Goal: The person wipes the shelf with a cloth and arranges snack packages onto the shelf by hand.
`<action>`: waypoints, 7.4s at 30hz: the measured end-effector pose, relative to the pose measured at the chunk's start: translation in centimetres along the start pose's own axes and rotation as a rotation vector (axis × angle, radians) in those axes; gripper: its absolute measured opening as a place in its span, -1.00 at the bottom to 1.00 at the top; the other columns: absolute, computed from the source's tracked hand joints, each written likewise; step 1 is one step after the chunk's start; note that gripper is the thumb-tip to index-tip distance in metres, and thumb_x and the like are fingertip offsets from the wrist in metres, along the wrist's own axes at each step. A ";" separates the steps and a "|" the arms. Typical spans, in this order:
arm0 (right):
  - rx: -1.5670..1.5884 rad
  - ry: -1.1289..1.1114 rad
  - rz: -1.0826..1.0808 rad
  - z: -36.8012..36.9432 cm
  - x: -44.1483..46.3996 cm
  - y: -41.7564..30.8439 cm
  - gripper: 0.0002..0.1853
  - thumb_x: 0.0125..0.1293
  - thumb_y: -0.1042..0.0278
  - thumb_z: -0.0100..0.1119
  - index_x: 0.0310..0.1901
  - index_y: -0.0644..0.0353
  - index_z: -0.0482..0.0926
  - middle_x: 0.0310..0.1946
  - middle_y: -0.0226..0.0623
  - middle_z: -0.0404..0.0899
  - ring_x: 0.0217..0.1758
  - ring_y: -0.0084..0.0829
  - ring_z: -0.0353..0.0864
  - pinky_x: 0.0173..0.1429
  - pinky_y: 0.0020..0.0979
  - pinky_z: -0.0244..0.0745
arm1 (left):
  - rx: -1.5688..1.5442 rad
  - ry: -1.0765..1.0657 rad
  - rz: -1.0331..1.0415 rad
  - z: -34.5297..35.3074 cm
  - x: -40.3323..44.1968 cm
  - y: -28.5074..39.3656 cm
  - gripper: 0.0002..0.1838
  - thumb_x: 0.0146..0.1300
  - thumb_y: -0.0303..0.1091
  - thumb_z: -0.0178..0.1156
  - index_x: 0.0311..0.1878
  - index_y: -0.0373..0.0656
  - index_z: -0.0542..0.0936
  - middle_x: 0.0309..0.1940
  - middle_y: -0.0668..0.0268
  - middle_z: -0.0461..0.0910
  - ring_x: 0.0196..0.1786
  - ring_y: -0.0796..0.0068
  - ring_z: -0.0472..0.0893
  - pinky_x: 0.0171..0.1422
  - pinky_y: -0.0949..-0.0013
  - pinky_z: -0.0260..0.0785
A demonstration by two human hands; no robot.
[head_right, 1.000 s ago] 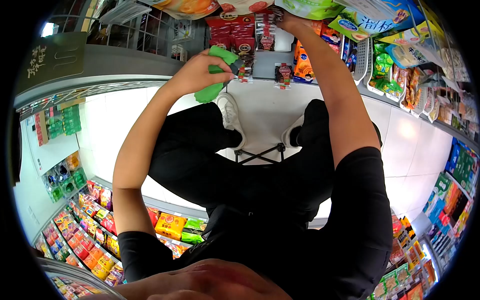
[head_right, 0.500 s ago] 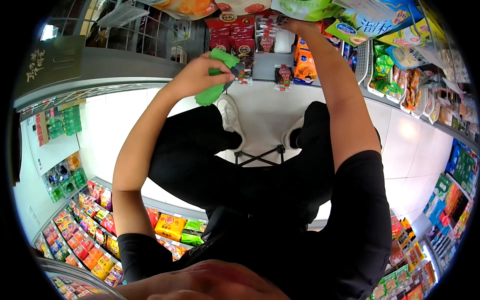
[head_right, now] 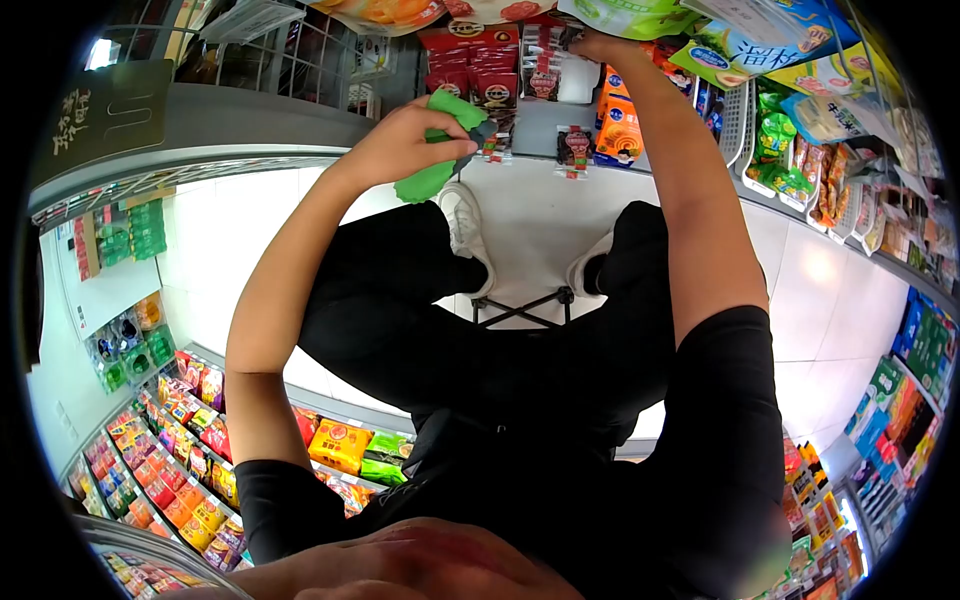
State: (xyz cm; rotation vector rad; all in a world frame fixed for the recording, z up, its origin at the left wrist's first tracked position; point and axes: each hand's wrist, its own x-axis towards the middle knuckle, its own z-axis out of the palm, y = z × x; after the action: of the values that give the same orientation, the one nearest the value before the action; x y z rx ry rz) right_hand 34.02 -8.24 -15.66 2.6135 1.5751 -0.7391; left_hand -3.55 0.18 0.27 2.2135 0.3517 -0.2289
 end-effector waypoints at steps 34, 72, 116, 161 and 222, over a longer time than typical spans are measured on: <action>0.183 0.254 -0.055 3.4 2.2 2.2 -0.31 0.11 -0.09 0.39 0.18 0.21 0.53 -0.01 -0.10 0.68 -0.02 -0.12 0.69 0.16 -0.20 0.56 | 0.005 -0.026 0.023 0.1 0.5 -0.1 -0.67 0.31 -0.06 0.37 -0.15 -0.17 0.77 -0.25 0.18 0.68 0.06 0.20 0.55 0.18 0.21 0.42; -0.388 0.453 -0.208 5.4 1.0 0.2 -0.34 0.05 0.38 0.47 0.26 -0.03 0.54 0.20 -0.16 0.58 0.32 -0.09 0.52 0.34 -0.10 0.47 | -0.037 0.027 0.056 0.5 0.6 -0.5 -0.66 0.27 0.02 0.35 -0.22 -0.07 0.81 -0.28 0.16 0.68 -0.02 0.16 0.55 0.13 0.20 0.43; -0.116 0.554 0.052 9.8 0.7 1.2 -0.31 0.08 -0.01 0.51 0.22 -0.08 0.42 -0.18 -0.11 0.74 -0.05 0.01 0.74 -0.04 0.02 0.67 | 0.031 -0.049 0.067 0.2 1.1 -0.1 -0.67 0.32 -0.09 0.36 -0.10 -0.18 0.77 -0.19 0.14 0.68 0.08 0.21 0.55 0.20 0.23 0.42; -0.096 0.431 0.160 9.1 -0.7 -0.2 -0.45 0.23 0.22 0.34 0.20 0.14 0.36 -0.27 -0.01 0.76 -0.18 0.02 0.78 -0.18 0.00 0.67 | 0.031 -0.052 0.050 0.2 1.2 0.1 -0.70 0.33 -0.11 0.35 -0.11 -0.15 0.76 -0.20 0.15 0.67 0.09 0.20 0.53 0.22 0.23 0.41; -0.306 0.234 -0.088 17.2 -17.1 -5.9 -0.44 0.23 0.18 0.32 0.26 0.14 0.48 0.07 -0.26 0.64 0.21 -0.28 0.56 0.19 -0.13 0.55 | 0.086 0.035 0.057 -0.6 1.5 -1.9 -0.59 0.32 0.02 0.34 -0.20 -0.21 0.76 -0.35 0.19 0.67 -0.24 0.33 0.62 -0.06 0.27 0.48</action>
State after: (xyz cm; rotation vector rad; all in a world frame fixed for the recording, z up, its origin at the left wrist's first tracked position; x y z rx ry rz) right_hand 15.80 -23.64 -22.84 2.4882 1.7088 -0.1745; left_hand -2.73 2.00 -1.19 2.3115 0.3023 -0.1776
